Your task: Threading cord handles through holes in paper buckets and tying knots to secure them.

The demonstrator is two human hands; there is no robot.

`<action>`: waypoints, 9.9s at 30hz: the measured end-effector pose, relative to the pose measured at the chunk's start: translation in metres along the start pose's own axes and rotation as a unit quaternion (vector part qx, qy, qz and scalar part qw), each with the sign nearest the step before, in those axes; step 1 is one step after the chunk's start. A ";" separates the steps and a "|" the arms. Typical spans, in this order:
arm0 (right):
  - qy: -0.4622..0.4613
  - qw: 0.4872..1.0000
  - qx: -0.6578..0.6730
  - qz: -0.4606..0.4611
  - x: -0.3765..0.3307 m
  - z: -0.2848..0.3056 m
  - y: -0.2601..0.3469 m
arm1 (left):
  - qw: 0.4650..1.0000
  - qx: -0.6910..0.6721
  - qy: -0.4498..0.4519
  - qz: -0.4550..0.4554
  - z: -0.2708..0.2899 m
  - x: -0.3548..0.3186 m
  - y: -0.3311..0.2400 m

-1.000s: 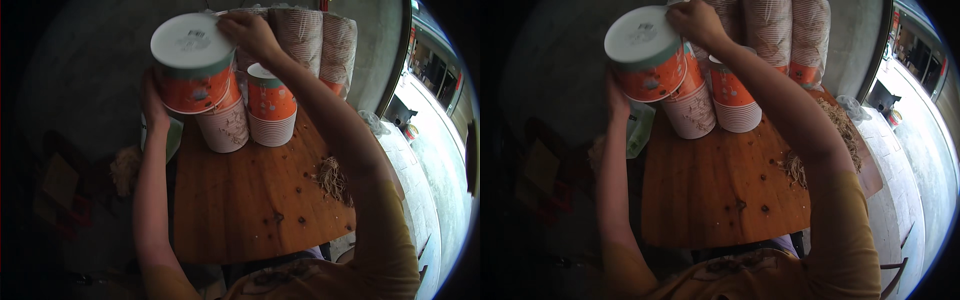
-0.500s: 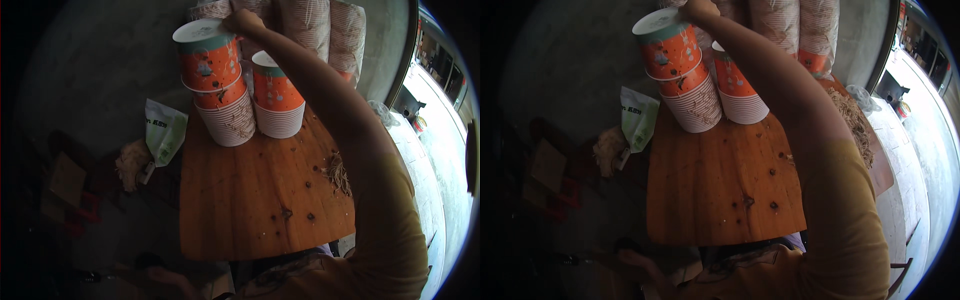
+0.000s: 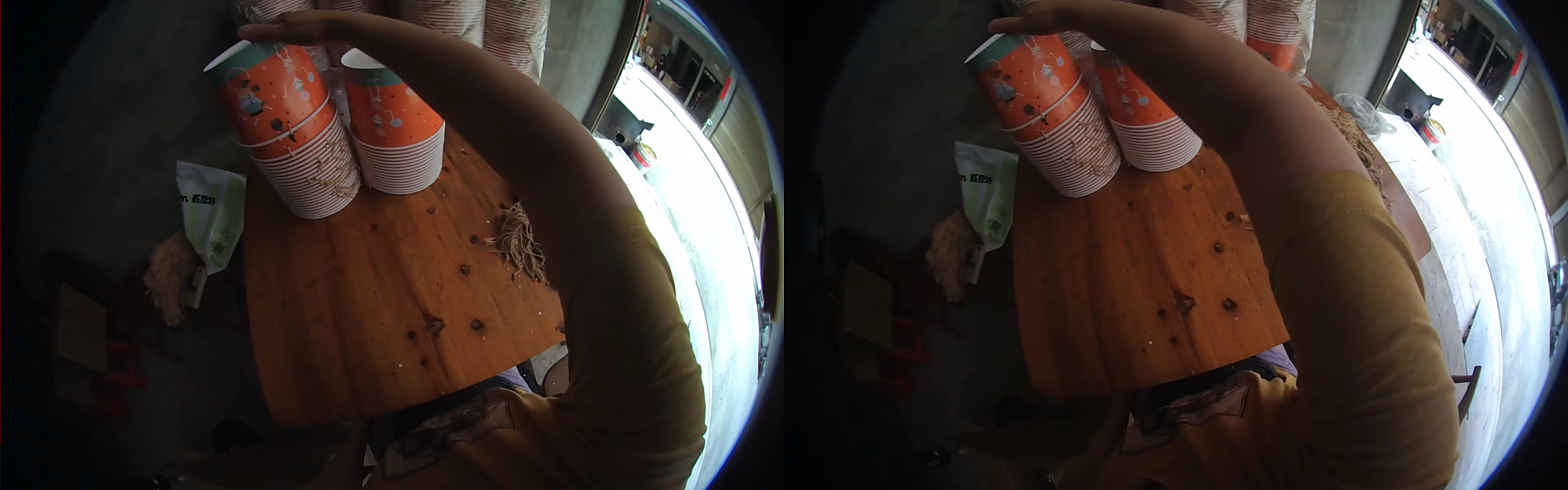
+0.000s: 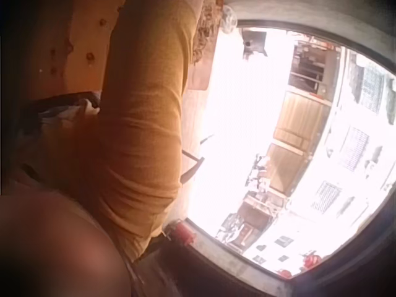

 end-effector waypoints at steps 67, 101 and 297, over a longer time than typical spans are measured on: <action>-0.159 0.953 0.182 -0.185 -0.341 0.040 -0.076 | 0.784 -0.354 0.147 -0.488 -0.160 0.049 -0.529; -0.001 0.940 0.298 -0.166 -0.437 -0.027 0.044 | 0.763 0.129 0.253 -0.581 -0.157 0.004 -0.418; -0.144 0.984 0.075 -0.071 -0.397 -0.017 -0.033 | 0.874 -0.107 0.457 -0.126 -0.214 0.036 -0.441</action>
Point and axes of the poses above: each hand's wrist, its own x-axis towards the middle knuckle, its own z-axis out of the back of the hand, y = z × x, the point moved 1 cm from there along x, towards the middle knuckle, and after that the axes turned 13 degrees about -z, right-handed, at the moved point
